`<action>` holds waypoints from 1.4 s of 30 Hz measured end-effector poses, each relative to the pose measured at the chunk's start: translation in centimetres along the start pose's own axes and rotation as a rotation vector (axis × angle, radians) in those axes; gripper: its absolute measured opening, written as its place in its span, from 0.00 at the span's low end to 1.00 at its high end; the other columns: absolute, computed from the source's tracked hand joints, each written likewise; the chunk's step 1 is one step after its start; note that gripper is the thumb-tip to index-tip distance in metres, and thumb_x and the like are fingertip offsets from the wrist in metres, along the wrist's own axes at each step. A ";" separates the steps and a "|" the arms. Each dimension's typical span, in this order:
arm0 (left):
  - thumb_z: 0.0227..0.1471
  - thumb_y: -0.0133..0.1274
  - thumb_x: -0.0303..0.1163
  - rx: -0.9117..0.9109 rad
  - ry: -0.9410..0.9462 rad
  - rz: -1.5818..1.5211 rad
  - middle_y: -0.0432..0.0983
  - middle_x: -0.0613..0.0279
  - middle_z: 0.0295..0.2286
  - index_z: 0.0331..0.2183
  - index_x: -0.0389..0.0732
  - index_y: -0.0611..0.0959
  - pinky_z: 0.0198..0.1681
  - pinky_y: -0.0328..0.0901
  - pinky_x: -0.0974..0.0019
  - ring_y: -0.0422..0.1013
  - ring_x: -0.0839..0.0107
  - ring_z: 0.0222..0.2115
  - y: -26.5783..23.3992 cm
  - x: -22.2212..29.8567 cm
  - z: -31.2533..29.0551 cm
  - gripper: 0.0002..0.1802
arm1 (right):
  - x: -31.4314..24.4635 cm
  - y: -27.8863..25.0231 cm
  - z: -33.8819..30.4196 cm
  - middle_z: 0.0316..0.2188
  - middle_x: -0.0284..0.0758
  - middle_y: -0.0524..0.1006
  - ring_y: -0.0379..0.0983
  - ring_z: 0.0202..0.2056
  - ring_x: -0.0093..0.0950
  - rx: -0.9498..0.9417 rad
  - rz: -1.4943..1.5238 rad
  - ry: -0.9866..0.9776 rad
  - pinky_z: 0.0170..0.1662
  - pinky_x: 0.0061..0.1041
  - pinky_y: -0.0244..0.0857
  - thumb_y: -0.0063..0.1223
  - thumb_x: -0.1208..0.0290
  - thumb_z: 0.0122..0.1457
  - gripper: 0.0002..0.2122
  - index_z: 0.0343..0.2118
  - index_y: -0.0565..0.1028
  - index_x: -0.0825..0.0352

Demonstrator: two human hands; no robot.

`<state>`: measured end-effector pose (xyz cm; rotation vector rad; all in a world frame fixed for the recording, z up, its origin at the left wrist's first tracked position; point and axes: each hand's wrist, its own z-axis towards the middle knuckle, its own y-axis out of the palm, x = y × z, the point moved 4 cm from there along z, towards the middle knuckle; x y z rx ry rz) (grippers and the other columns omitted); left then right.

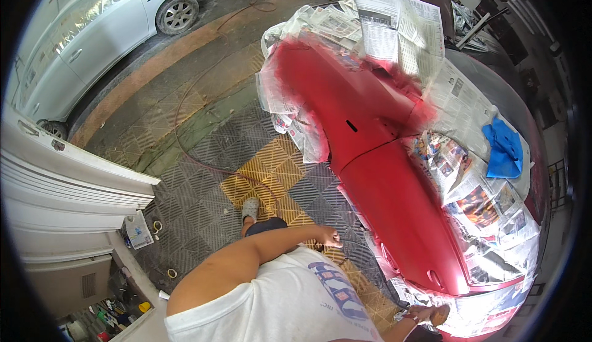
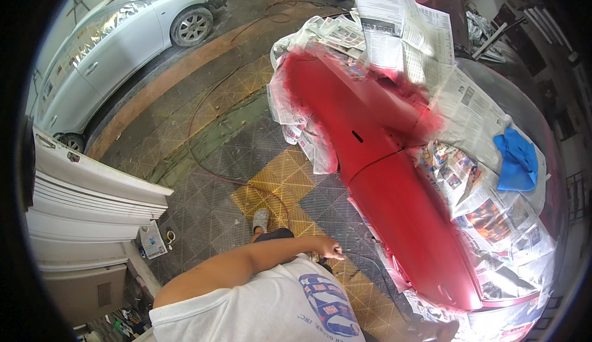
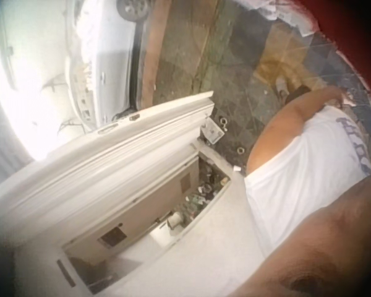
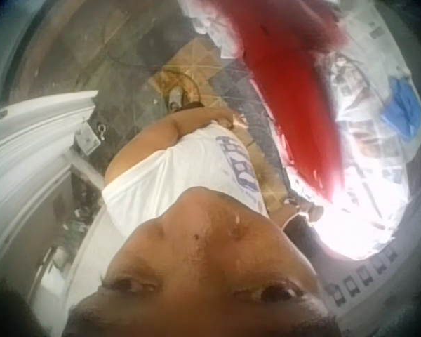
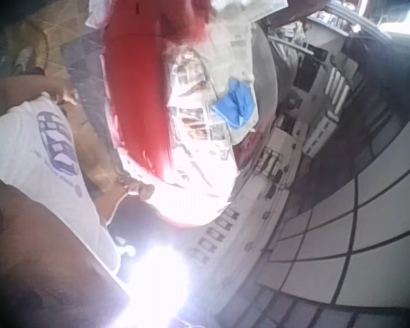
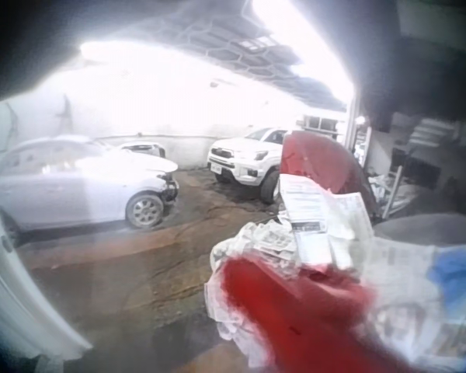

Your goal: The person uses a spray gun to apply red paint to a car hood that is masked with newspaper and plastic. The person moves the spray gun in steady passes across the surface, covering the entire hood with multiple coats.

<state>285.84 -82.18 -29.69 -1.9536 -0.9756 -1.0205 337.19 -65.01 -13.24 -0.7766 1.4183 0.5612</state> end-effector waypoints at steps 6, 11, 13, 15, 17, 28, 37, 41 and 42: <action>0.59 0.50 0.64 0.339 -0.044 -0.033 0.84 0.47 0.40 0.43 0.39 0.87 0.50 0.70 0.53 0.78 0.51 0.44 -3.6 -12.0 -4.9 0.35 | 3.9 11.0 -9.6 0.27 0.34 0.75 0.71 0.23 0.26 -0.296 -0.075 0.049 0.24 0.27 0.67 0.60 0.65 0.63 0.12 0.40 0.71 0.66; 0.59 0.53 0.62 0.587 -0.267 -0.216 0.84 0.53 0.33 0.45 0.43 0.87 0.43 0.71 0.55 0.79 0.55 0.36 -8.2 -19.3 -13.4 0.32 | 6.6 22.2 -23.2 0.27 0.33 0.74 0.70 0.21 0.25 -0.550 -0.123 0.068 0.23 0.27 0.65 0.61 0.66 0.62 0.12 0.39 0.70 0.66; 0.59 0.54 0.60 0.647 -0.338 -0.278 0.84 0.53 0.33 0.45 0.42 0.87 0.44 0.71 0.56 0.79 0.57 0.37 -9.0 -23.8 -16.1 0.31 | 7.3 26.9 -28.8 0.31 0.33 0.75 0.72 0.25 0.23 -0.634 -0.102 0.171 0.25 0.27 0.66 0.61 0.65 0.62 0.16 0.45 0.69 0.68; 0.59 0.54 0.59 0.725 -0.377 -0.384 0.84 0.52 0.34 0.44 0.41 0.88 0.44 0.71 0.56 0.79 0.57 0.37 -10.5 -25.6 -18.7 0.30 | 8.1 31.7 -33.6 0.31 0.32 0.74 0.71 0.24 0.23 -0.845 0.014 0.206 0.25 0.25 0.66 0.64 0.72 0.59 0.16 0.46 0.70 0.68; 0.59 0.54 0.58 0.843 -0.423 -0.544 0.84 0.49 0.35 0.41 0.38 0.88 0.44 0.71 0.54 0.79 0.53 0.36 -11.6 -26.6 -22.5 0.30 | 6.8 35.3 -40.7 0.30 0.31 0.73 0.71 0.24 0.22 -0.837 -0.040 0.189 0.27 0.23 0.66 0.63 0.71 0.61 0.17 0.50 0.70 0.69; 0.59 0.56 0.46 1.107 -0.527 -0.859 0.84 0.52 0.38 0.45 0.36 0.87 0.44 0.71 0.58 0.79 0.60 0.40 -13.6 -35.6 -29.9 0.24 | 1.1 47.8 -59.4 0.27 0.28 0.75 0.71 0.24 0.20 -1.416 0.077 0.286 0.29 0.21 0.69 0.59 0.77 0.64 0.10 0.47 0.74 0.67; 0.60 0.56 0.55 0.770 -0.523 -0.673 0.84 0.55 0.40 0.47 0.38 0.86 0.49 0.70 0.60 0.78 0.64 0.42 -14.0 -30.3 -25.1 0.29 | 2.7 39.8 -48.3 0.37 0.30 0.75 0.73 0.31 0.21 -0.912 0.043 0.205 0.33 0.22 0.69 0.63 0.73 0.61 0.17 0.50 0.71 0.67; 0.58 0.53 0.62 0.609 -0.374 -0.277 0.85 0.51 0.36 0.46 0.40 0.87 0.47 0.71 0.57 0.80 0.56 0.39 -12.9 -27.4 -20.1 0.33 | 4.4 32.1 -38.2 0.34 0.30 0.74 0.71 0.30 0.22 -0.607 -0.015 0.111 0.33 0.25 0.69 0.62 0.69 0.61 0.15 0.47 0.71 0.66; 0.59 0.52 0.63 0.530 -0.321 -0.292 0.85 0.50 0.36 0.46 0.41 0.87 0.47 0.71 0.55 0.80 0.54 0.39 -12.2 -26.5 -18.5 0.34 | 5.0 30.0 -35.4 0.31 0.30 0.73 0.71 0.28 0.23 -0.542 -0.031 0.092 0.31 0.25 0.69 0.61 0.67 0.62 0.13 0.45 0.71 0.65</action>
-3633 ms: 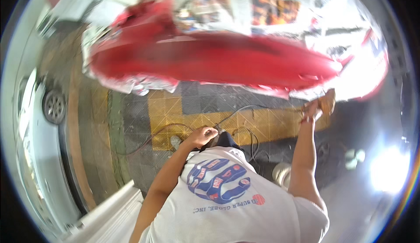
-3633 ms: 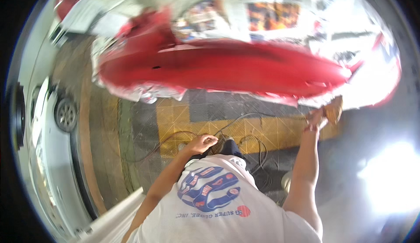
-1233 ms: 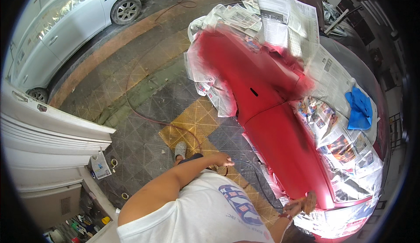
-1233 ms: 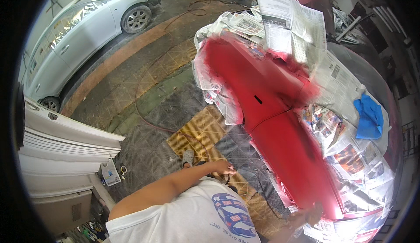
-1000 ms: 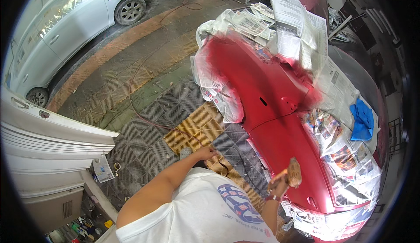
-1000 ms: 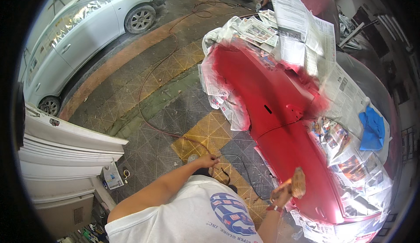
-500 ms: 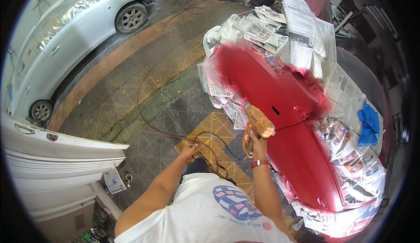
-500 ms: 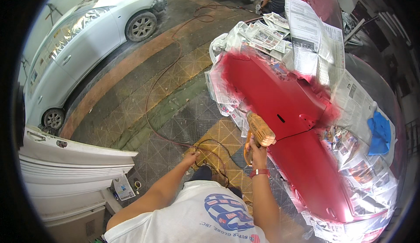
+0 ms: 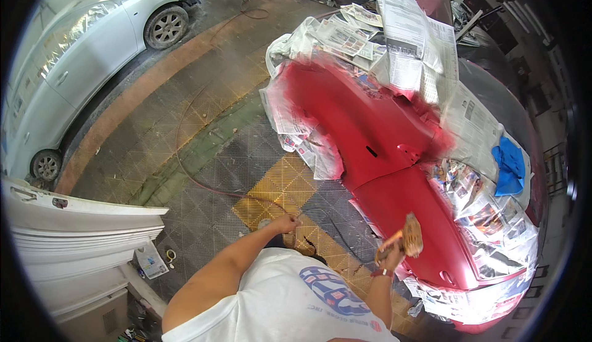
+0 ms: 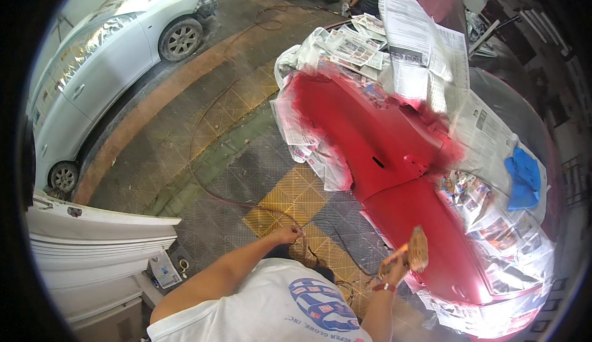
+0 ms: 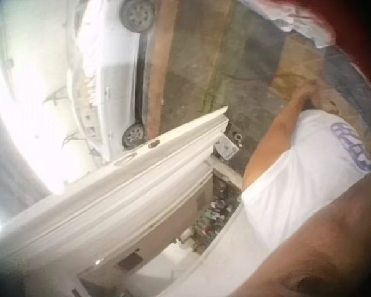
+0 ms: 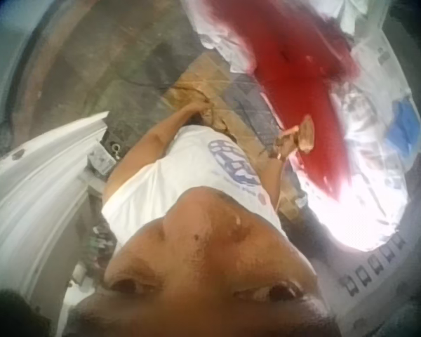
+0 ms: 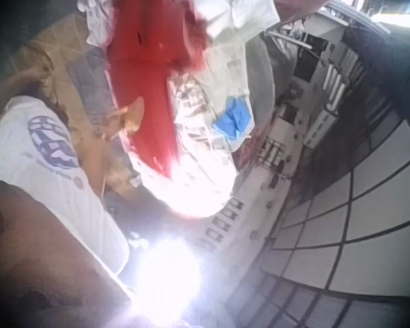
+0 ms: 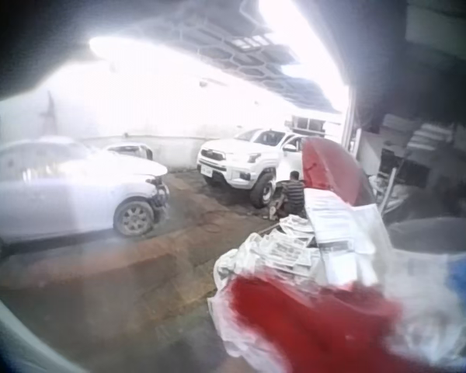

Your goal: The person uses a spray gun to apply red paint to a car hood that is masked with newspaper and plastic. The person moves the spray gun in steady passes across the surface, covering the entire hood with multiple coats.

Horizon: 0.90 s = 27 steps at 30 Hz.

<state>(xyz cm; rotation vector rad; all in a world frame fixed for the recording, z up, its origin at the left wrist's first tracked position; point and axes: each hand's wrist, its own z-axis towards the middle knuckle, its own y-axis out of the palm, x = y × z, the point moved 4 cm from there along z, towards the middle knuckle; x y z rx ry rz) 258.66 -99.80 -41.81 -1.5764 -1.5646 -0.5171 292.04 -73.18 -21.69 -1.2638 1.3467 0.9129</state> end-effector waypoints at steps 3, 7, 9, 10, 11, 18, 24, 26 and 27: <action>0.59 0.49 0.66 -0.218 0.136 0.031 0.84 0.47 0.39 0.47 0.41 0.86 0.48 0.70 0.52 0.79 0.49 0.42 4.1 5.3 1.6 0.37 | 1.2 -12.0 4.1 0.21 0.29 0.70 0.67 0.22 0.23 0.046 0.035 0.100 0.26 0.25 0.67 0.56 0.58 0.65 0.12 0.36 0.69 0.61; 0.60 0.47 0.67 -0.385 0.253 0.214 0.83 0.46 0.41 0.50 0.43 0.85 0.50 0.68 0.52 0.77 0.48 0.46 9.9 12.7 1.8 0.38 | -0.8 -23.5 5.3 0.17 0.28 0.68 0.64 0.18 0.23 0.277 0.089 0.098 0.23 0.24 0.64 0.54 0.55 0.65 0.14 0.30 0.68 0.59; 0.61 0.46 0.68 -0.337 0.517 0.202 0.83 0.48 0.40 0.50 0.45 0.85 0.50 0.68 0.52 0.76 0.49 0.44 15.0 12.5 4.5 0.37 | -4.1 -25.3 6.5 0.17 0.28 0.68 0.64 0.18 0.23 0.357 0.104 0.030 0.23 0.24 0.64 0.54 0.55 0.64 0.14 0.29 0.68 0.59; 0.61 0.46 0.68 -0.382 0.490 0.225 0.83 0.48 0.39 0.50 0.45 0.86 0.49 0.68 0.51 0.77 0.49 0.44 15.7 14.2 4.2 0.37 | -4.8 -26.5 7.2 0.17 0.28 0.68 0.65 0.18 0.23 0.391 0.108 0.014 0.23 0.24 0.63 0.54 0.56 0.64 0.14 0.29 0.68 0.59; 0.61 0.46 0.68 -0.451 0.465 0.263 0.83 0.49 0.39 0.50 0.46 0.86 0.49 0.68 0.51 0.77 0.49 0.44 16.1 16.9 2.7 0.37 | -4.9 -28.9 7.2 0.17 0.28 0.68 0.65 0.17 0.23 0.447 0.123 0.005 0.23 0.24 0.63 0.55 0.56 0.64 0.14 0.28 0.68 0.59; 0.59 0.51 0.66 -0.485 0.360 0.226 0.83 0.50 0.42 0.48 0.44 0.86 0.48 0.69 0.54 0.78 0.54 0.43 15.2 19.3 0.6 0.35 | -4.7 -32.8 6.9 0.16 0.27 0.67 0.65 0.17 0.23 0.504 0.135 0.003 0.21 0.25 0.62 0.56 0.59 0.63 0.14 0.25 0.69 0.59; 0.57 0.52 0.64 -0.201 0.204 0.005 0.81 0.43 0.47 0.48 0.42 0.85 0.54 0.68 0.52 0.75 0.45 0.50 9.8 8.6 4.0 0.35 | 1.3 -21.6 5.8 0.16 0.27 0.67 0.66 0.16 0.24 0.233 0.074 0.156 0.20 0.25 0.61 0.57 0.61 0.63 0.14 0.22 0.69 0.58; 0.57 0.54 0.61 -0.044 0.085 0.040 0.80 0.42 0.48 0.49 0.42 0.85 0.55 0.68 0.53 0.75 0.45 0.51 6.2 6.1 2.7 0.34 | 3.9 -15.7 4.8 0.16 0.27 0.67 0.66 0.15 0.24 0.107 0.047 0.218 0.20 0.25 0.60 0.57 0.62 0.63 0.14 0.22 0.69 0.58; 0.56 0.55 0.60 0.032 0.030 0.062 0.80 0.42 0.48 0.50 0.42 0.84 0.56 0.68 0.53 0.75 0.44 0.51 4.5 4.8 2.1 0.33 | 5.1 -12.8 4.6 0.16 0.27 0.67 0.66 0.15 0.24 0.043 0.048 0.244 0.19 0.25 0.60 0.57 0.63 0.62 0.14 0.21 0.69 0.58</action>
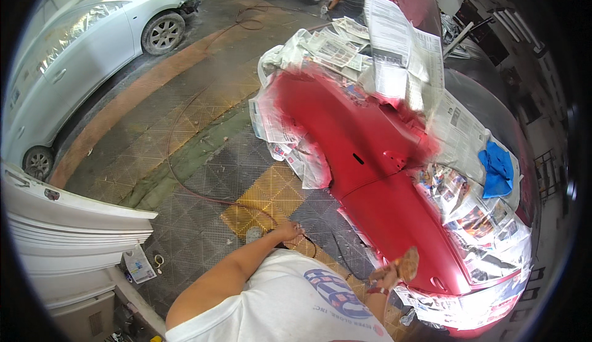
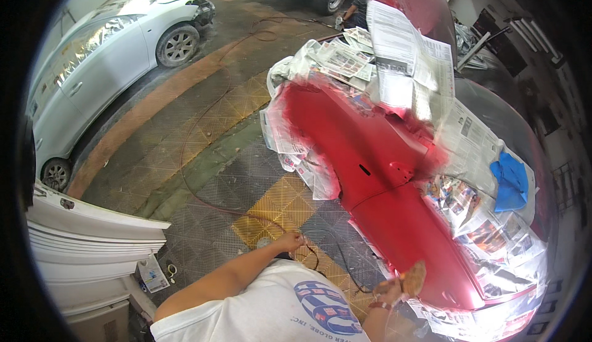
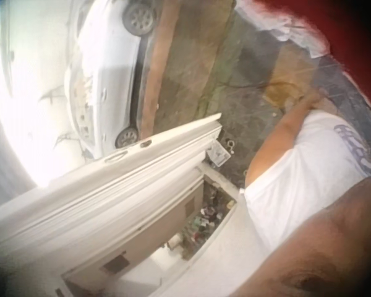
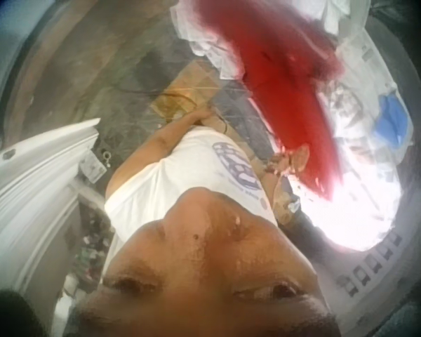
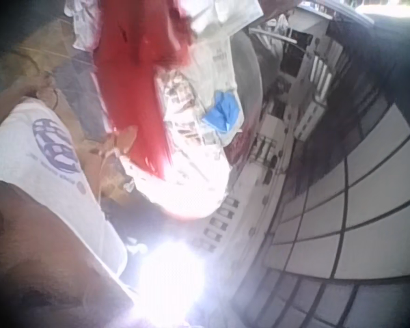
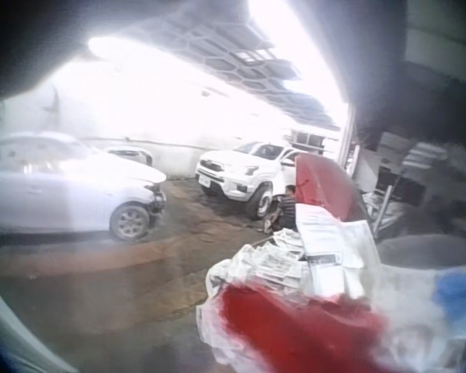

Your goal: The person uses a spray gun to apply red paint to a car hood that is masked with newspaper and plastic. The person moves the spray gun in steady passes across the surface, covering the entire hood with multiple coats.

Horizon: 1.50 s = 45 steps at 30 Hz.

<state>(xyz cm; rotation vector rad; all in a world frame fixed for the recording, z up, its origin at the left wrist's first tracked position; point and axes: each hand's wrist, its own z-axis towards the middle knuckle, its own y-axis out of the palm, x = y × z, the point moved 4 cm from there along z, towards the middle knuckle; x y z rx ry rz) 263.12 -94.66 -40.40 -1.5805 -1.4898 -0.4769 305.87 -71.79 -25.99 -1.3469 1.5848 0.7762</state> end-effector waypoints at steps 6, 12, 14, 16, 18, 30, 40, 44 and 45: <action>0.55 0.58 0.55 0.329 -0.099 -0.040 0.76 0.38 0.53 0.58 0.38 0.78 0.61 0.65 0.54 0.72 0.45 0.56 -8.6 -9.5 -4.6 0.38 | 1.8 22.4 -8.3 0.26 0.29 0.73 0.71 0.23 0.23 -0.393 0.022 -0.115 0.26 0.23 0.66 0.61 0.79 0.61 0.10 0.43 0.73 0.64; 0.57 0.57 0.54 0.430 -0.338 -0.314 0.71 0.39 0.58 0.61 0.34 0.74 0.64 0.61 0.56 0.68 0.47 0.61 -12.7 -19.2 -8.7 0.41 | -2.0 37.6 -18.6 0.31 0.32 0.76 0.72 0.27 0.22 -0.878 0.049 0.094 0.30 0.26 0.71 0.62 0.76 0.62 0.12 0.47 0.75 0.68; 0.58 0.58 0.53 0.462 -0.409 -0.404 0.71 0.40 0.58 0.62 0.34 0.73 0.64 0.61 0.56 0.68 0.48 0.61 -13.8 -19.0 -9.8 0.40 | -2.8 40.0 -20.5 0.30 0.32 0.76 0.72 0.26 0.22 -0.917 0.079 0.167 0.28 0.24 0.70 0.62 0.76 0.62 0.12 0.47 0.75 0.68; 0.59 0.58 0.52 0.445 -0.497 -0.446 0.71 0.40 0.59 0.62 0.34 0.72 0.63 0.62 0.56 0.68 0.50 0.61 -15.2 -15.4 -12.1 0.40 | -2.9 40.6 -20.2 0.29 0.32 0.76 0.72 0.25 0.22 -0.884 0.056 0.205 0.27 0.23 0.70 0.62 0.76 0.62 0.11 0.47 0.75 0.67; 0.59 0.57 0.52 0.427 -0.471 -0.450 0.71 0.42 0.59 0.62 0.34 0.72 0.63 0.62 0.55 0.68 0.51 0.61 -15.3 -14.9 -12.5 0.40 | -2.9 40.9 -19.2 0.28 0.33 0.76 0.74 0.26 0.25 -0.860 0.088 0.127 0.28 0.26 0.71 0.61 0.76 0.63 0.11 0.47 0.74 0.67; 0.60 0.51 0.60 -0.083 -0.001 -0.080 0.82 0.48 0.47 0.53 0.41 0.83 0.56 0.68 0.55 0.77 0.50 0.49 -7.2 -8.3 -2.4 0.34 | -8.6 16.9 -10.2 0.30 0.30 0.74 0.73 0.27 0.25 -0.006 0.227 -0.245 0.29 0.27 0.70 0.60 0.67 0.64 0.11 0.44 0.71 0.60; 0.61 0.46 0.66 -0.520 0.311 0.260 0.79 0.49 0.52 0.59 0.48 0.79 0.57 0.67 0.51 0.75 0.48 0.51 -3.1 5.7 -0.9 0.38 | -11.0 -9.6 -1.7 0.13 0.25 0.63 0.57 0.11 0.19 0.319 0.472 -0.318 0.14 0.23 0.53 0.55 0.52 0.66 0.21 0.20 0.61 0.53; 0.62 0.47 0.64 -0.487 0.234 0.208 0.80 0.51 0.50 0.57 0.47 0.80 0.57 0.67 0.53 0.76 0.51 0.51 -5.0 4.0 -1.6 0.36 | -11.8 1.5 -9.1 0.13 0.25 0.63 0.54 0.09 0.21 0.444 0.388 -0.280 0.12 0.25 0.49 0.56 0.52 0.65 0.20 0.21 0.63 0.54; 0.61 0.48 0.64 -0.529 0.198 0.139 0.81 0.51 0.50 0.57 0.47 0.81 0.56 0.67 0.53 0.76 0.52 0.51 -5.2 3.3 -1.6 0.35 | -11.2 1.8 -9.6 0.14 0.25 0.64 0.55 0.10 0.21 0.429 0.338 -0.286 0.13 0.25 0.50 0.57 0.54 0.64 0.18 0.23 0.64 0.54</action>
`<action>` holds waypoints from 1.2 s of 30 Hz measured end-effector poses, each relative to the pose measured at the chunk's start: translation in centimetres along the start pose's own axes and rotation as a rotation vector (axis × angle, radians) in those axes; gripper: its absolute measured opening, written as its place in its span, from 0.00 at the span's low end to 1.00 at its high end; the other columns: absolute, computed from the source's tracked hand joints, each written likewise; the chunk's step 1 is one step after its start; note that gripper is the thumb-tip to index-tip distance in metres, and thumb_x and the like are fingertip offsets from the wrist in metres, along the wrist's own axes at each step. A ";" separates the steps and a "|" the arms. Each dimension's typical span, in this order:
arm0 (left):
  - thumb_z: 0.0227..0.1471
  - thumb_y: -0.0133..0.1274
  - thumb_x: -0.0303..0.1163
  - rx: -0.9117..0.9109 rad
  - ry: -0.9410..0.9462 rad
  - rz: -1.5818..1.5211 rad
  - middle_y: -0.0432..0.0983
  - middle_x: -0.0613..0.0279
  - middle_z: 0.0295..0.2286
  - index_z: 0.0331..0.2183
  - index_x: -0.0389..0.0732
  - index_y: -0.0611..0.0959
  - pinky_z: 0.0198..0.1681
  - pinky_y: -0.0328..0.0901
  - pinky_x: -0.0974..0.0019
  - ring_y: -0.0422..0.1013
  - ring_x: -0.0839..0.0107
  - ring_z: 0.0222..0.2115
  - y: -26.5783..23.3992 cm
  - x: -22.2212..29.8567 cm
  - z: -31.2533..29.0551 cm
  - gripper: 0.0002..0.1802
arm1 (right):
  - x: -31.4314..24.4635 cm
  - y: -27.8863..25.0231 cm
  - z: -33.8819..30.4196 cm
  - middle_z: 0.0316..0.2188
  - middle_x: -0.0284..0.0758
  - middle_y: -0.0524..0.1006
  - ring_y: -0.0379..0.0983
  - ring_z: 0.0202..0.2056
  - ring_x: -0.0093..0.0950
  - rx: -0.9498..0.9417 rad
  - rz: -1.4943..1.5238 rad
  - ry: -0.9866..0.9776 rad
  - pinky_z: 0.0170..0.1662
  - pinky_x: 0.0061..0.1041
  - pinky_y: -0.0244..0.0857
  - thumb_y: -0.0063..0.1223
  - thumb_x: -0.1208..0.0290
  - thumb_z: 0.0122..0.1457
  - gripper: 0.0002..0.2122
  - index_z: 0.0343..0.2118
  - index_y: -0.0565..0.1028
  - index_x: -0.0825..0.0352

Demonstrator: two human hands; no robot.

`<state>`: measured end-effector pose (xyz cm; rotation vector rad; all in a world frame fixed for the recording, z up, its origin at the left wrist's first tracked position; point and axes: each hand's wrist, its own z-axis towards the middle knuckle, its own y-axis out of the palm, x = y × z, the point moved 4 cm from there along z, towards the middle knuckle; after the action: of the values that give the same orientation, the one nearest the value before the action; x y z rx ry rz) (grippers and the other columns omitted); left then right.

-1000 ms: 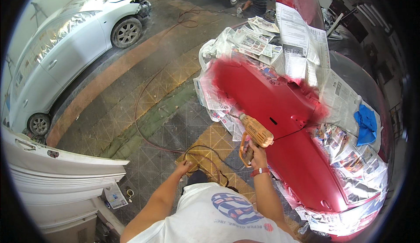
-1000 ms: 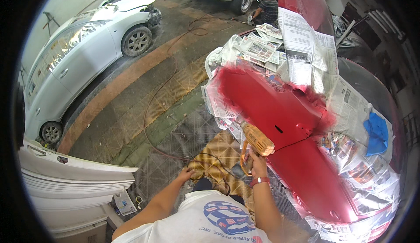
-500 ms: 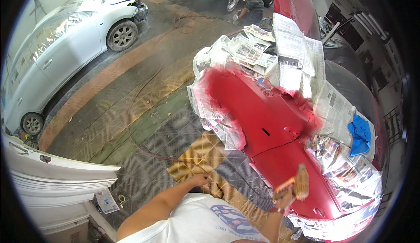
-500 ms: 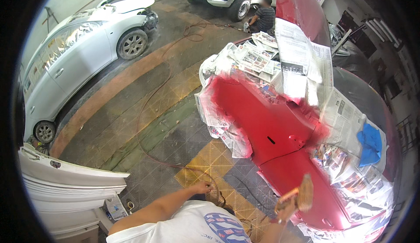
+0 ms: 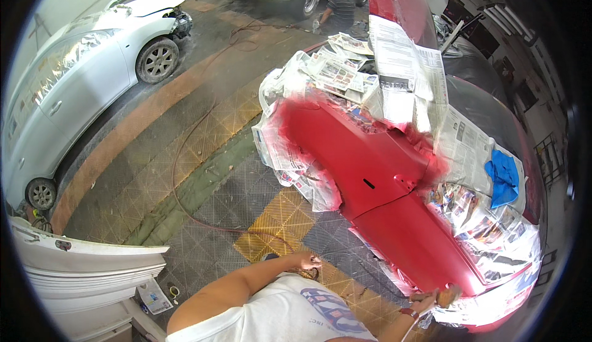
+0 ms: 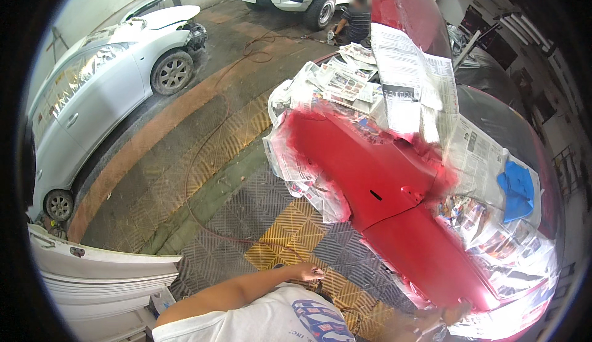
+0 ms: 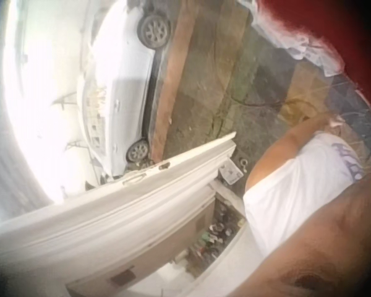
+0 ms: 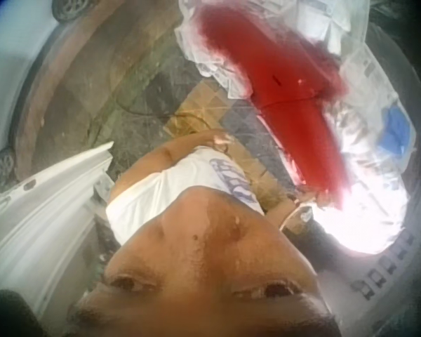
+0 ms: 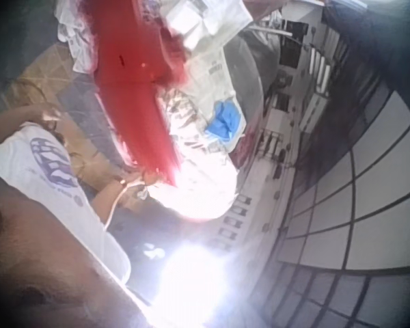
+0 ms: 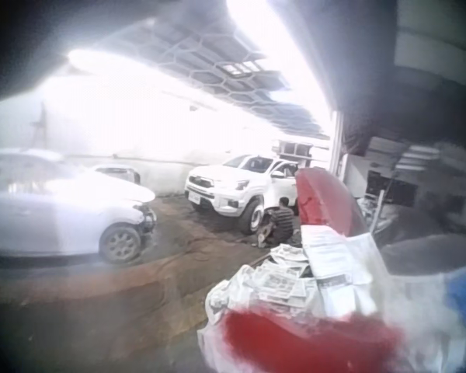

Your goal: The person uses a spray gun to apply red paint to a car hood that is masked with newspaper and plastic. The person moves the spray gun in steady passes across the surface, covering the entire hood with multiple coats.

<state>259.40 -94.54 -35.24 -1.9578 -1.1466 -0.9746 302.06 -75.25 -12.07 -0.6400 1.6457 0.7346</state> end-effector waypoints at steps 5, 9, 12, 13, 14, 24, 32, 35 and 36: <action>0.61 0.52 0.58 0.290 -0.033 -0.113 0.81 0.51 0.50 0.55 0.43 0.82 0.56 0.68 0.56 0.76 0.55 0.52 -0.5 -11.4 -0.1 0.32 | 5.7 9.3 -7.1 0.18 0.27 0.68 0.61 0.15 0.20 -0.366 -0.137 0.095 0.17 0.25 0.55 0.62 0.63 0.61 0.11 0.29 0.71 0.59; 0.62 0.54 0.55 0.479 -0.142 -0.299 0.78 0.47 0.53 0.55 0.39 0.81 0.58 0.67 0.58 0.75 0.53 0.54 -2.8 -12.9 -5.7 0.32 | 9.2 16.9 -14.6 0.22 0.29 0.72 0.66 0.20 0.20 -0.638 -0.289 0.140 0.20 0.24 0.59 0.65 0.73 0.58 0.09 0.36 0.74 0.64; 0.62 0.54 0.53 0.659 -0.297 -0.380 0.78 0.45 0.53 0.55 0.36 0.80 0.58 0.67 0.58 0.74 0.52 0.54 -3.9 -13.5 -10.4 0.33 | 7.7 22.6 -23.0 0.25 0.31 0.74 0.71 0.23 0.22 -0.946 -0.164 0.215 0.24 0.25 0.66 0.63 0.75 0.59 0.14 0.46 0.72 0.67; 0.62 0.54 0.53 0.710 -0.329 -0.402 0.78 0.45 0.53 0.55 0.35 0.80 0.58 0.67 0.58 0.74 0.52 0.54 -4.0 -14.4 -11.3 0.33 | 7.2 24.3 -25.7 0.27 0.32 0.75 0.73 0.24 0.23 -1.046 -0.122 0.291 0.26 0.25 0.69 0.62 0.76 0.60 0.16 0.49 0.72 0.68; 0.62 0.54 0.53 0.721 -0.327 -0.430 0.78 0.45 0.53 0.56 0.35 0.80 0.58 0.67 0.58 0.74 0.52 0.54 -4.0 -14.4 -11.8 0.33 | 8.3 25.2 -26.1 0.28 0.33 0.76 0.74 0.25 0.23 -1.134 -0.071 0.403 0.28 0.25 0.72 0.61 0.78 0.61 0.17 0.52 0.71 0.68; 0.62 0.55 0.52 0.675 -0.285 -0.474 0.80 0.49 0.51 0.56 0.36 0.80 0.56 0.67 0.61 0.76 0.58 0.51 -1.2 -12.9 -9.8 0.32 | 7.9 25.6 -22.2 0.26 0.33 0.76 0.73 0.24 0.25 -1.090 -0.048 0.362 0.26 0.24 0.71 0.60 0.75 0.62 0.12 0.46 0.74 0.67; 0.59 0.52 0.60 0.488 -0.121 -0.151 0.83 0.48 0.45 0.50 0.44 0.85 0.53 0.70 0.54 0.78 0.49 0.47 -0.3 -11.9 -1.4 0.32 | 3.5 11.7 -9.5 0.27 0.32 0.72 0.69 0.22 0.26 -0.348 -0.077 0.062 0.21 0.29 0.65 0.61 0.68 0.58 0.14 0.43 0.70 0.65; 0.60 0.53 0.58 0.378 -0.047 -0.073 0.83 0.49 0.45 0.50 0.45 0.86 0.52 0.70 0.56 0.78 0.52 0.46 -1.4 -8.5 0.6 0.29 | 2.9 4.4 -3.1 0.21 0.31 0.67 0.62 0.15 0.23 -0.137 -0.045 -0.007 0.15 0.27 0.57 0.60 0.62 0.61 0.13 0.34 0.67 0.61; 0.59 0.52 0.60 0.344 -0.016 -0.060 0.83 0.48 0.45 0.50 0.44 0.85 0.53 0.70 0.54 0.78 0.49 0.48 -1.6 -8.0 1.2 0.32 | 2.9 2.4 -1.2 0.19 0.30 0.66 0.60 0.13 0.22 -0.097 -0.040 -0.024 0.14 0.27 0.55 0.60 0.60 0.61 0.13 0.31 0.66 0.59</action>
<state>255.55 -96.17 -42.33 -1.6672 -1.2932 -0.7352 298.99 -74.62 -14.46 -0.7290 1.5783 0.7939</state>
